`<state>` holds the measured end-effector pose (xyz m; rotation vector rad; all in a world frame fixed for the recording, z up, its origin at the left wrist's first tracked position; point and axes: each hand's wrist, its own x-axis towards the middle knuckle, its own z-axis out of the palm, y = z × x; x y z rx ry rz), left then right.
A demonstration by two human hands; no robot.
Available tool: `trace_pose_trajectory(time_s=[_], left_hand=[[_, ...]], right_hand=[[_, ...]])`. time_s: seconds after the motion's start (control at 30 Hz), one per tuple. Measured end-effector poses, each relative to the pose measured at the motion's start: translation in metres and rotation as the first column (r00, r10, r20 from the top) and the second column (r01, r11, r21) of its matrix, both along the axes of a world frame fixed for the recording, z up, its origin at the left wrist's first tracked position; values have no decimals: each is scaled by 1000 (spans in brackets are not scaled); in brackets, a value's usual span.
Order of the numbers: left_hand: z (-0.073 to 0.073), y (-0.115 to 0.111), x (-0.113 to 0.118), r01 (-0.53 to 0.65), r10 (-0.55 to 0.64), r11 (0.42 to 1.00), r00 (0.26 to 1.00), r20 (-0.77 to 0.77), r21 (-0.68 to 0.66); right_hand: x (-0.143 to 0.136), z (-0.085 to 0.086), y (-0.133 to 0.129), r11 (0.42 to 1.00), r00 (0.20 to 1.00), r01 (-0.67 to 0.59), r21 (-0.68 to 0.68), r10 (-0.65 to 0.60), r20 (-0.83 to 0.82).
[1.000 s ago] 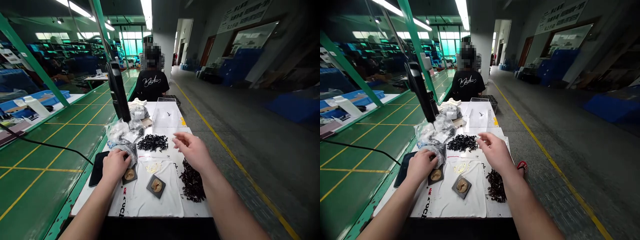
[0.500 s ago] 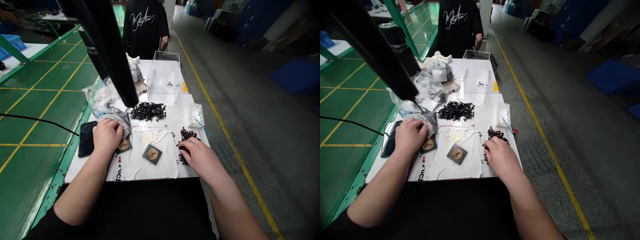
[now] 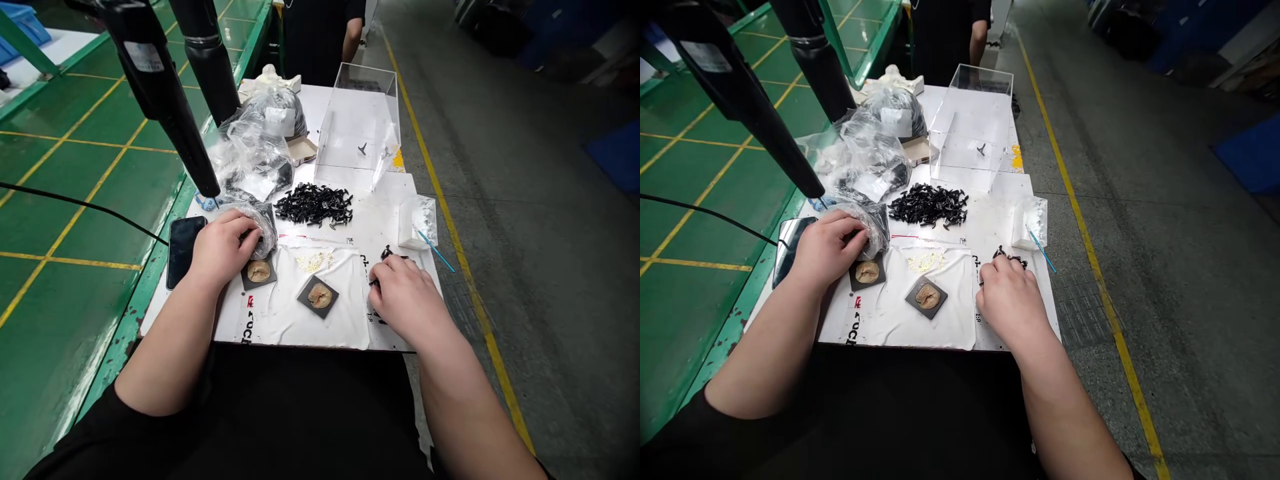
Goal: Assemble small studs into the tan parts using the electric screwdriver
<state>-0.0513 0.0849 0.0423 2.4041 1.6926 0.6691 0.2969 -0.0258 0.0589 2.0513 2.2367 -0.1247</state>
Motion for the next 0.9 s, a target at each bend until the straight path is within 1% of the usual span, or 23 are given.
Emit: trace_pose_trajectory(time_s=[0.1,0.3,0.43,0.53,0.63,0.77,0.9], left_hand=[[0,0,1,11,-11,1000,1000,-9,-1],[2,-2,3,-55,55,998,998,-31,-3],[2,-4,5,-67,66,997,998,17,30],[0,-4,8,-91,88,994,995,48,57],[-3,-4,11,-92,88,994,994,70,51],[-6,-2,12,-106,102,994,988,117,33],[-10,1,11,-118,107,991,977,184,55]], right_hand=[[-4,1,2,1000,1000,4,-31,-4,7],[-1,5,1,1000,999,2,-12,-2,-40],[3,9,-1,998,999,34,-46,-35,-19],[0,13,1,994,998,51,-99,-47,36],[-5,16,4,990,996,59,-128,-50,73],[-10,15,6,991,996,35,-128,-24,85],[-12,11,4,995,999,-11,-102,15,41]])
